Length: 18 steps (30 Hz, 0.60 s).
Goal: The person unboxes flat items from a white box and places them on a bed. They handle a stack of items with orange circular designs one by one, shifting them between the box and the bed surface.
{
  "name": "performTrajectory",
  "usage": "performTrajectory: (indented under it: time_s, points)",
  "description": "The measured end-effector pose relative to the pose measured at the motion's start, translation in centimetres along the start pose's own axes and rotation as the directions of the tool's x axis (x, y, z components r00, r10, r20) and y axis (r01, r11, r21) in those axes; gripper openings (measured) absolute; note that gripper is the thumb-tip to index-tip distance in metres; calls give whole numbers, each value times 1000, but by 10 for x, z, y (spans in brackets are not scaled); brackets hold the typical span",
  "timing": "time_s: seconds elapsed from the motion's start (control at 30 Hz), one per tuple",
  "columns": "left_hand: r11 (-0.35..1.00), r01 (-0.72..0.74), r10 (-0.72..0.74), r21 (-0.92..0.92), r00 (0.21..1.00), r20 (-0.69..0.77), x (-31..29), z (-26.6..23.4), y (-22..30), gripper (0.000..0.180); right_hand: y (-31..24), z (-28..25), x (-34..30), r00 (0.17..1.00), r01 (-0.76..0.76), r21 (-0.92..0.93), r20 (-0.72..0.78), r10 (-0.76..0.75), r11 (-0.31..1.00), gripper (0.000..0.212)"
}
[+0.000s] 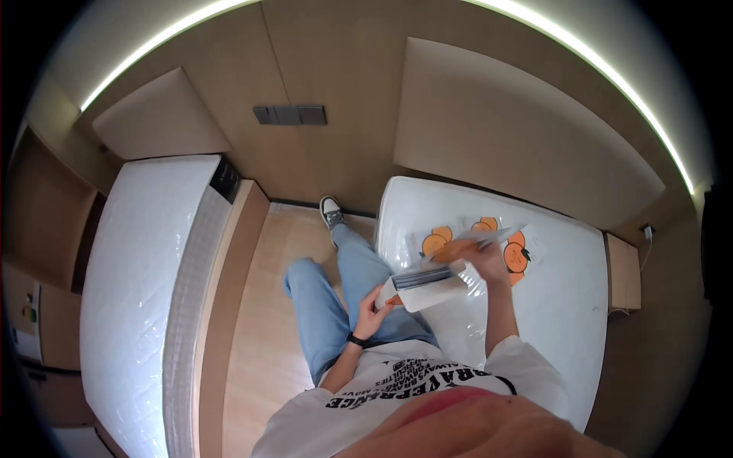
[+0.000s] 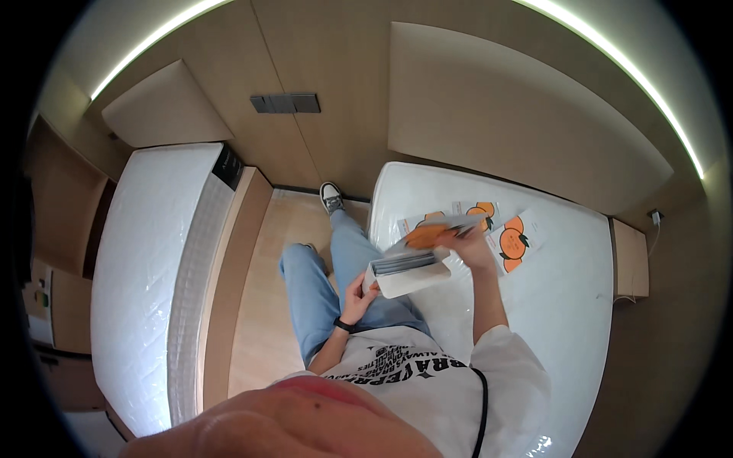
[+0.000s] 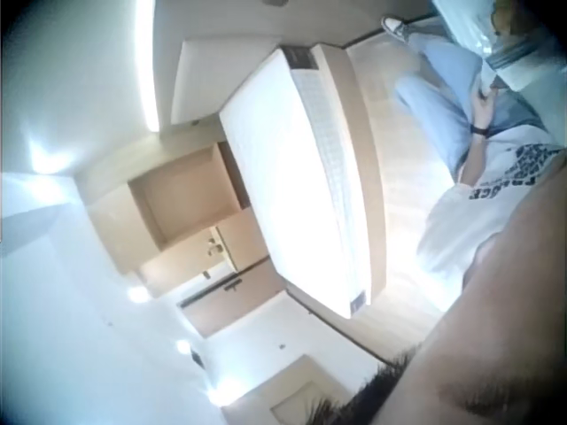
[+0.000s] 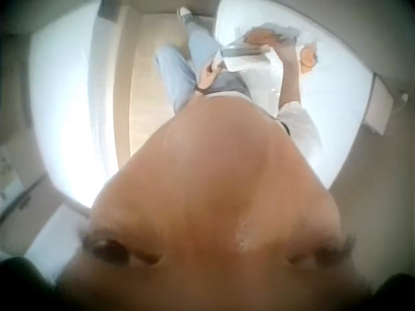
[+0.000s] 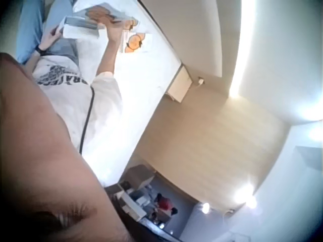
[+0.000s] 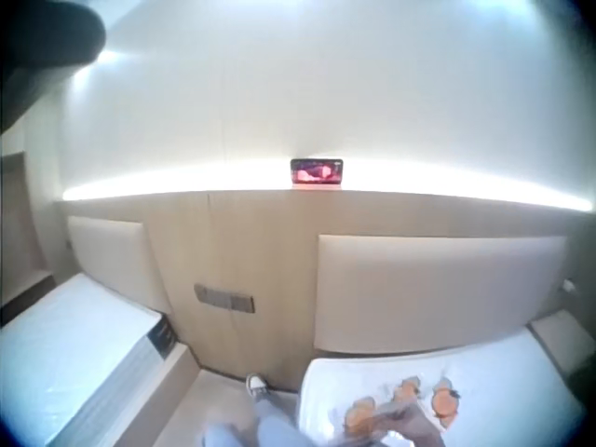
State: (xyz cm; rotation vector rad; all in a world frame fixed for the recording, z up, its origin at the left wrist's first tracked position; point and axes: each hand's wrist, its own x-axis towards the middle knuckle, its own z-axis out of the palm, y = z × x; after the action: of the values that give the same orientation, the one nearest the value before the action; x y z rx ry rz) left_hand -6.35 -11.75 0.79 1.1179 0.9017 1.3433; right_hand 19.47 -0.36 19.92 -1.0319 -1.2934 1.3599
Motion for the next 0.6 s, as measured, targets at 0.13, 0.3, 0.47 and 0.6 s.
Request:
performTrajectory:
  time_s: [0.13, 0.3, 0.47, 0.6]
  points:
    - [1000, -19, 19, 10, 1000, -9, 6, 0, 1, 47, 7, 23, -6, 968, 20, -314, 242, 60, 949, 27]
    - [994, -13, 14, 110, 1000, -8, 2, 10, 6, 43, -1, 5, -11, 982, 85, -242, 185, -40, 967, 26]
    - [996, 57, -57, -69, 998, 6, 6, -2, -8, 49, 24, -14, -7, 985, 109, -18, 136, -105, 994, 17]
    - [998, -18, 20, 65, 999, -33, 4, -1, -12, 51, 61, -9, 18, 999, 25, -28, 33, -24, 999, 21]
